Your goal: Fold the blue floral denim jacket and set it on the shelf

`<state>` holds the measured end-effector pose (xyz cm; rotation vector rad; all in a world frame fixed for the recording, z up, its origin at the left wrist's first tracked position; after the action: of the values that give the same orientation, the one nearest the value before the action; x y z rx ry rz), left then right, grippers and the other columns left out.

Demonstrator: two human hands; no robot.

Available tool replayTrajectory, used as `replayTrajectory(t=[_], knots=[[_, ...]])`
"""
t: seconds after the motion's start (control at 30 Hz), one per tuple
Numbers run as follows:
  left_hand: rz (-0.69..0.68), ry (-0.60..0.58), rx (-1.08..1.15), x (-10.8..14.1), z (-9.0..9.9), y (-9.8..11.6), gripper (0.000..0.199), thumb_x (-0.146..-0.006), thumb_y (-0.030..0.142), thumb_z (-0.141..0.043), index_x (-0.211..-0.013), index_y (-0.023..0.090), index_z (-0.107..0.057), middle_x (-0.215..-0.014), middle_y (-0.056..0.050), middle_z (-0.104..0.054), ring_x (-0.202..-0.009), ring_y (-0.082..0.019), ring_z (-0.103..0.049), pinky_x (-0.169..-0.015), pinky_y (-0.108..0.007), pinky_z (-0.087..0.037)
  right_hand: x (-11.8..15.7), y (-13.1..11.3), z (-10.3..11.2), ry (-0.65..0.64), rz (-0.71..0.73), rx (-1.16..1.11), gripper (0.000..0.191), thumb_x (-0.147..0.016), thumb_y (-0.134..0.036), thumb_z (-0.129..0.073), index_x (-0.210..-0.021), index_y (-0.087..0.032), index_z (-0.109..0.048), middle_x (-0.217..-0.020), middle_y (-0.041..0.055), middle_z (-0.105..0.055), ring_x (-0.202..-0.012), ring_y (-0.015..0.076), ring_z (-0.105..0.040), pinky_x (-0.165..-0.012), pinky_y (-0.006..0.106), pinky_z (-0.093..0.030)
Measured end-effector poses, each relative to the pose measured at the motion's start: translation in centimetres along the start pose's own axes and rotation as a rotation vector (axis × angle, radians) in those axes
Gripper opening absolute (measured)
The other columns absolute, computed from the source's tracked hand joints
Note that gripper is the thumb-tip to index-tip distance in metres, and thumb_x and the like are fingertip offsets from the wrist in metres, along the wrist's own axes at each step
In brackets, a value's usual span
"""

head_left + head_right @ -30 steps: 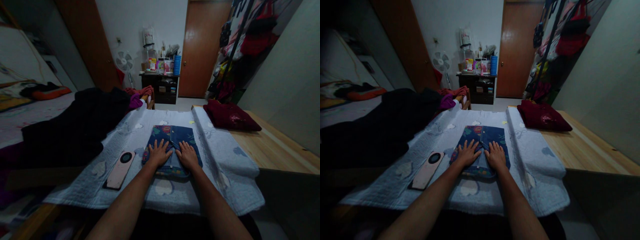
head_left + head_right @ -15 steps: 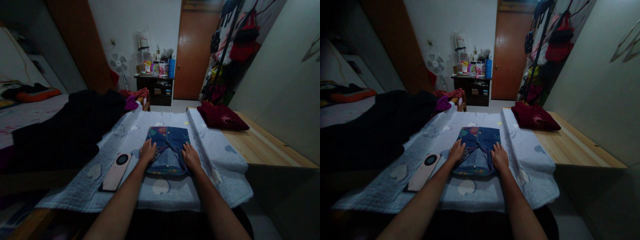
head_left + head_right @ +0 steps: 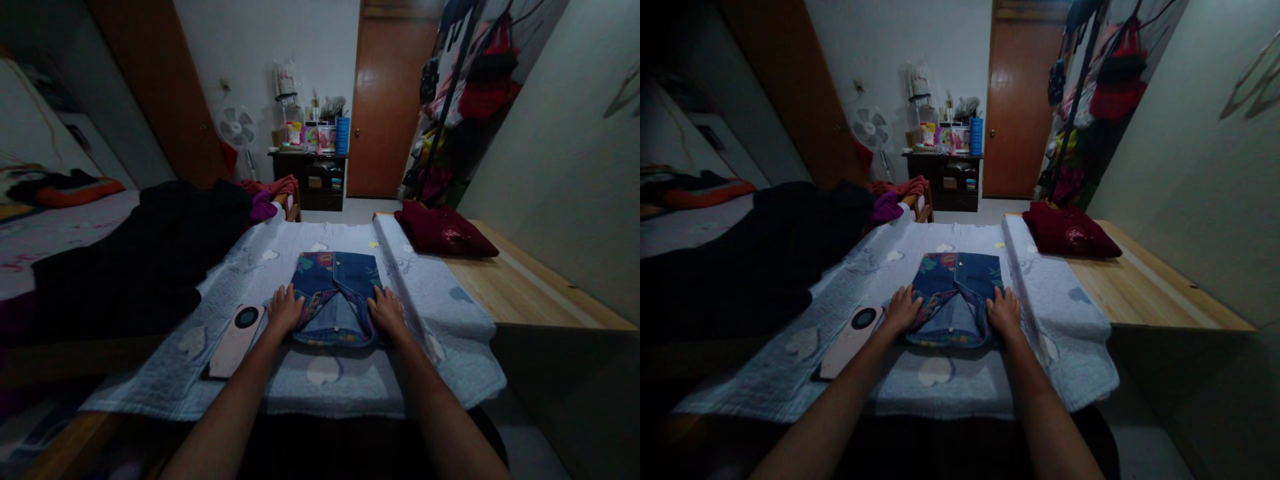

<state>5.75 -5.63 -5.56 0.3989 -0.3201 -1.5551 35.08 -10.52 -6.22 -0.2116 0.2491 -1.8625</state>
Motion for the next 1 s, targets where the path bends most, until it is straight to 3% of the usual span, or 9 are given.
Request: replayTrajectory(t=[0.03,0.13,0.27,0.4,0.57,0.83,1.0], knots=[[-0.003,0.025,-0.059,0.6,0.4,0.7,0.058,-0.094,0.038,-0.038,-0.146,0.013,-0.034,-0.156,-0.018,-0.029,-0.145,-0.032,-0.024,-0.114,-0.055,-0.023,0.0,-0.4,0.3,0.025,-0.008,-0.002,0.058,-0.096,-0.039,-0.038,-0.147,-0.013,-0.037,-0.156,0.0184,-0.028,-0.144,0.0324,-0.024,-0.113,0.048,-0.020],[-0.198,0.057,-0.163,2.7,0.6,4.2,0.055,-0.097,0.039,-0.032,-0.147,0.019,-0.036,-0.159,-0.011,-0.026,-0.148,-0.027,-0.017,-0.118,-0.052,-0.015,0.6,-3.2,0.9,0.112,0.090,-0.026,0.059,-0.096,-0.036,-0.036,-0.149,-0.010,-0.033,-0.159,0.0162,-0.021,-0.147,0.0296,-0.016,-0.115,0.046,-0.017],[-0.346,-0.045,-0.228,4.4,-1.5,6.2,0.055,-0.095,0.046,-0.035,-0.145,0.023,-0.043,-0.154,-0.008,-0.038,-0.145,-0.028,-0.024,-0.118,-0.050,-0.015,2.0,-6.6,-0.6,0.018,0.268,-0.028,0.059,-0.097,-0.040,-0.034,-0.149,-0.011,-0.034,-0.158,0.0126,-0.027,-0.146,0.0250,-0.021,-0.117,0.042,-0.014],[-0.317,-0.081,-0.228,4.3,-2.6,5.5,0.059,-0.093,0.052,-0.038,-0.147,0.027,-0.040,-0.156,-0.006,-0.035,-0.145,-0.035,-0.020,-0.115,-0.058,-0.014,2.5,-7.2,-1.4,-0.045,0.302,0.005,0.061,-0.097,-0.044,-0.032,-0.149,-0.012,-0.035,-0.156,0.0123,-0.030,-0.145,0.0246,-0.024,-0.117,0.042,-0.013],[-0.229,-0.121,-0.233,3.7,-2.6,4.8,0.063,-0.090,0.059,-0.039,-0.147,0.031,-0.038,-0.158,-0.005,-0.030,-0.145,-0.042,-0.013,-0.110,-0.067,-0.014,2.3,-6.7,-1.2,-0.059,0.298,0.020,0.062,-0.098,-0.047,-0.031,-0.149,-0.013,-0.035,-0.157,0.0106,-0.028,-0.145,0.0250,-0.023,-0.117,0.042,-0.014],[-0.089,-0.187,-0.203,3.3,-1.8,2.6,0.067,-0.090,0.063,-0.034,-0.149,0.032,-0.034,-0.162,-0.003,-0.018,-0.144,-0.046,-0.012,-0.106,-0.070,-0.020,2.0,-5.8,-0.9,-0.008,0.278,0.027,0.058,-0.098,-0.048,-0.030,-0.147,-0.017,-0.040,-0.155,0.0087,-0.034,-0.144,0.0263,-0.026,-0.116,0.043,-0.015],[-0.047,-0.135,-0.168,3.5,-1.5,1.3,0.068,-0.089,0.064,-0.035,-0.148,0.032,-0.036,-0.161,-0.006,-0.020,-0.143,-0.045,-0.018,-0.109,-0.065,-0.020,1.4,-4.2,-0.8,0.007,0.210,0.045,0.055,-0.099,-0.043,-0.027,-0.145,-0.018,-0.044,-0.155,0.0058,-0.035,-0.145,0.0254,-0.023,-0.116,0.044,-0.016]])
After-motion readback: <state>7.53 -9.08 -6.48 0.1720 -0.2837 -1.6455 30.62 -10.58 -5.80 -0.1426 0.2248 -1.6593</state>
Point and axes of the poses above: each hand's wrist, its own x-axis away from the middle knuckle, its own z-axis out of the back of the hand, y = z × x, the point moved 7 cm from there along -x, towards the middle knuckle
